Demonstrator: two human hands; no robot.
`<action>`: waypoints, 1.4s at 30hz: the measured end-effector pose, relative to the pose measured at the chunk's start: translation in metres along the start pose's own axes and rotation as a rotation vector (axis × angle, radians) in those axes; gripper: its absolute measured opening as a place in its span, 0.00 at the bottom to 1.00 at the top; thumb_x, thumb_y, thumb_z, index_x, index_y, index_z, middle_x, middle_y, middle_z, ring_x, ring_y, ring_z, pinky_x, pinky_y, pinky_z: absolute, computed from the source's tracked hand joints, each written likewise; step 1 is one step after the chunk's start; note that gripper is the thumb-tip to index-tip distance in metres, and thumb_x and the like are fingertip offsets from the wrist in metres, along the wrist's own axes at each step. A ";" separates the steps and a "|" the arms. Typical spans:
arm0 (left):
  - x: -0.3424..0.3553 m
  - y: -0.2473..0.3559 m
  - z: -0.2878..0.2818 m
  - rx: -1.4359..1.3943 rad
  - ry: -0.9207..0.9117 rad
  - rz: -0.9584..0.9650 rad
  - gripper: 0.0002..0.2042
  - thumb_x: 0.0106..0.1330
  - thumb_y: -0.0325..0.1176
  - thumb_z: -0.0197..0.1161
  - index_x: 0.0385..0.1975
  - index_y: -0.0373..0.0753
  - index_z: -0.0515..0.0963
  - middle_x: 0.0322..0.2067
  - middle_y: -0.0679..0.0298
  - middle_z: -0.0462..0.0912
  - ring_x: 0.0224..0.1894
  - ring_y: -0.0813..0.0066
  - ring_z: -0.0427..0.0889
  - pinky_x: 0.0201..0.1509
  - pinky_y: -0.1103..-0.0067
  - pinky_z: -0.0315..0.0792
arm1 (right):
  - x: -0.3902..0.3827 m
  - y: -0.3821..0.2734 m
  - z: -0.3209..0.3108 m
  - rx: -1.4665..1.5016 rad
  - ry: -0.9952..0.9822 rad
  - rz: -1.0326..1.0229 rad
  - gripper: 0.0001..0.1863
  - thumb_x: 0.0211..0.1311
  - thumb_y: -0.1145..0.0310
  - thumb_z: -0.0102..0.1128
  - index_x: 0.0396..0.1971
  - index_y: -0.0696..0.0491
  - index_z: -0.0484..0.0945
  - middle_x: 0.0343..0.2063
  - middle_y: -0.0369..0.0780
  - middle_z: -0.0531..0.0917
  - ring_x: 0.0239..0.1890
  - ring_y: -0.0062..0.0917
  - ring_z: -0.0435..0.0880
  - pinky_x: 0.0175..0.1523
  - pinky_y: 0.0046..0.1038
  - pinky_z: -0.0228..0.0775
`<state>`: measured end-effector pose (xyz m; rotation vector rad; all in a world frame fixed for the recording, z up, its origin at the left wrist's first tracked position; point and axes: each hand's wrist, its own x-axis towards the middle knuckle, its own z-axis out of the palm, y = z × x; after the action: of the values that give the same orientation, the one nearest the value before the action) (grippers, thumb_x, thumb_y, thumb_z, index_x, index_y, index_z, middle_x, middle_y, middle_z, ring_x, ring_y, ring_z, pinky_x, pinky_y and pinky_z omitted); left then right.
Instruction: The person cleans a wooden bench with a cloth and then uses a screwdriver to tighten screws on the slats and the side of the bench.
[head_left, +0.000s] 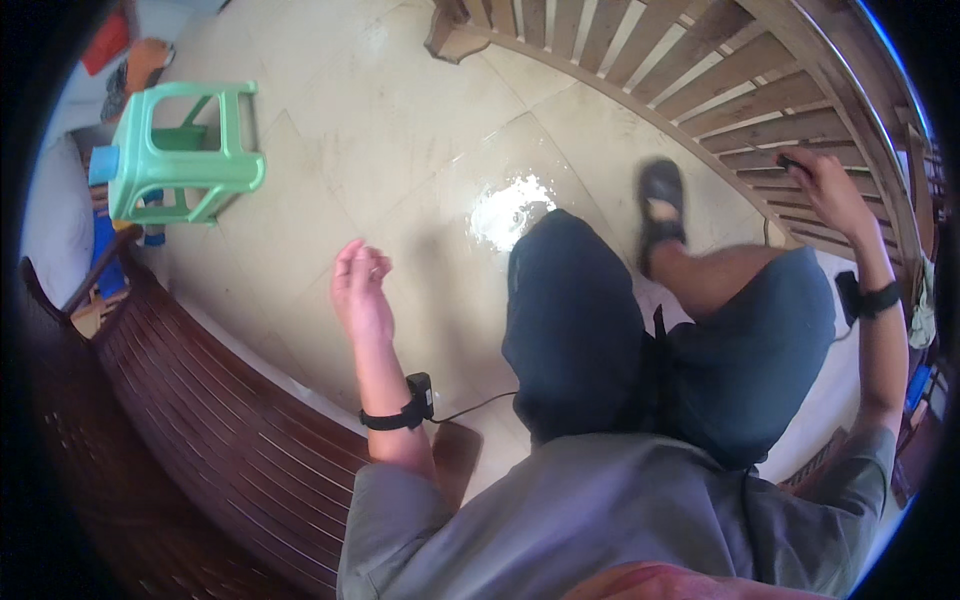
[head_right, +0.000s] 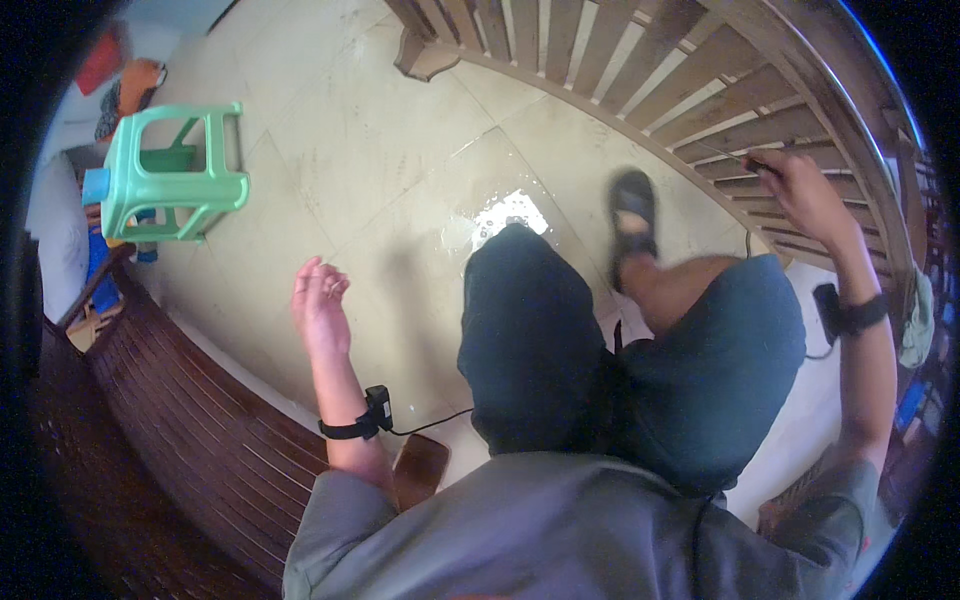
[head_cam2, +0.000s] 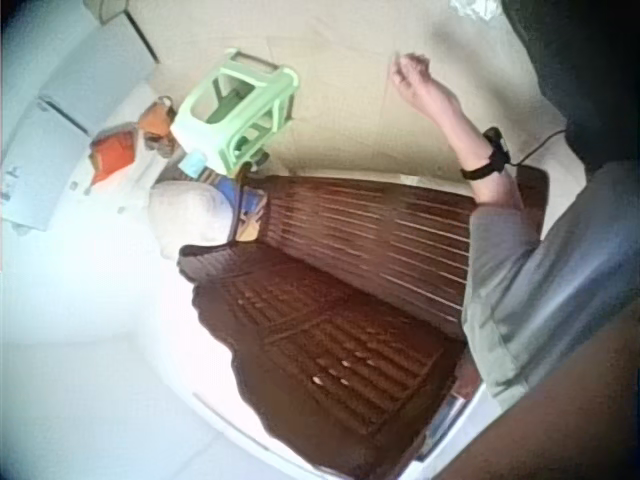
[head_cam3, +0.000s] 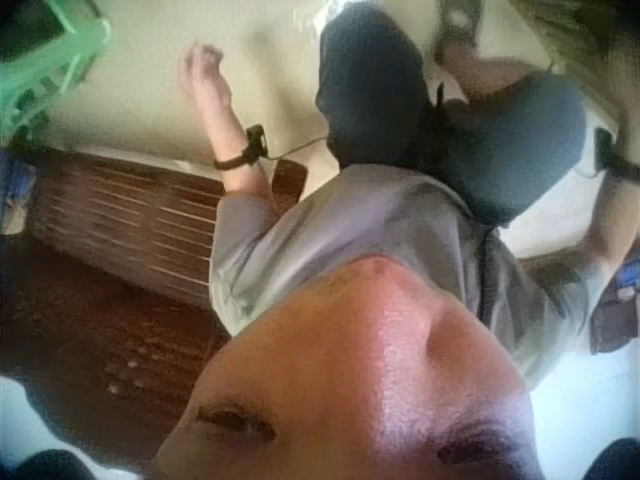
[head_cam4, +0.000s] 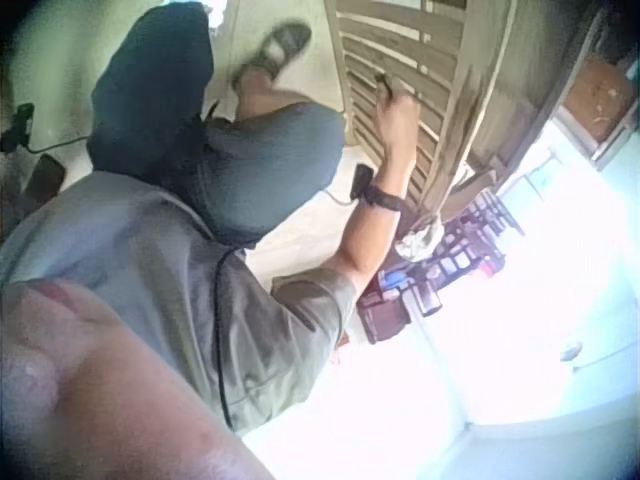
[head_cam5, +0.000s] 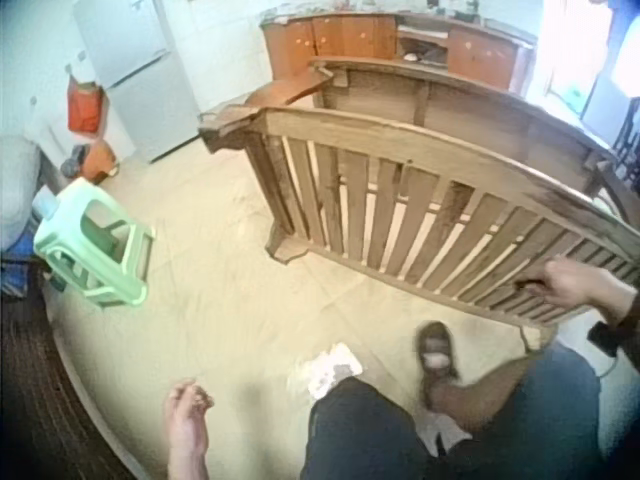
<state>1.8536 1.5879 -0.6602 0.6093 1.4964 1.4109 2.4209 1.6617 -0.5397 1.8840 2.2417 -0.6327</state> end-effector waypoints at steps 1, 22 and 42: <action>-0.008 -0.006 0.008 0.063 -0.023 -0.042 0.10 0.64 0.31 0.58 0.42 0.36 0.72 0.31 0.66 0.76 0.34 0.78 0.74 0.40 0.80 0.69 | 0.023 -0.007 0.008 0.021 0.026 -0.072 0.15 0.61 0.71 0.49 0.47 0.58 0.75 0.39 0.51 0.80 0.43 0.44 0.78 0.48 0.37 0.68; -0.113 -0.065 0.013 0.747 0.280 0.030 0.12 0.54 0.23 0.63 0.38 0.35 0.73 0.39 0.57 0.74 0.45 0.63 0.71 0.54 0.72 0.63 | 0.406 -0.225 0.209 0.322 -0.379 -0.405 0.17 0.66 0.61 0.41 0.45 0.52 0.78 0.28 0.42 0.80 0.31 0.27 0.78 0.42 0.28 0.69; -0.106 -0.061 0.029 0.546 0.383 0.067 0.09 0.58 0.25 0.58 0.38 0.33 0.71 0.39 0.58 0.73 0.44 0.68 0.70 0.53 0.74 0.62 | 0.473 -0.192 0.202 0.320 0.141 -0.387 0.19 0.62 0.65 0.45 0.51 0.54 0.72 0.43 0.52 0.78 0.46 0.44 0.77 0.53 0.37 0.66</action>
<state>1.9378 1.4978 -0.6827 0.7492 2.2191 1.2083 2.1083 1.9837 -0.8554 1.6684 2.7718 -0.9952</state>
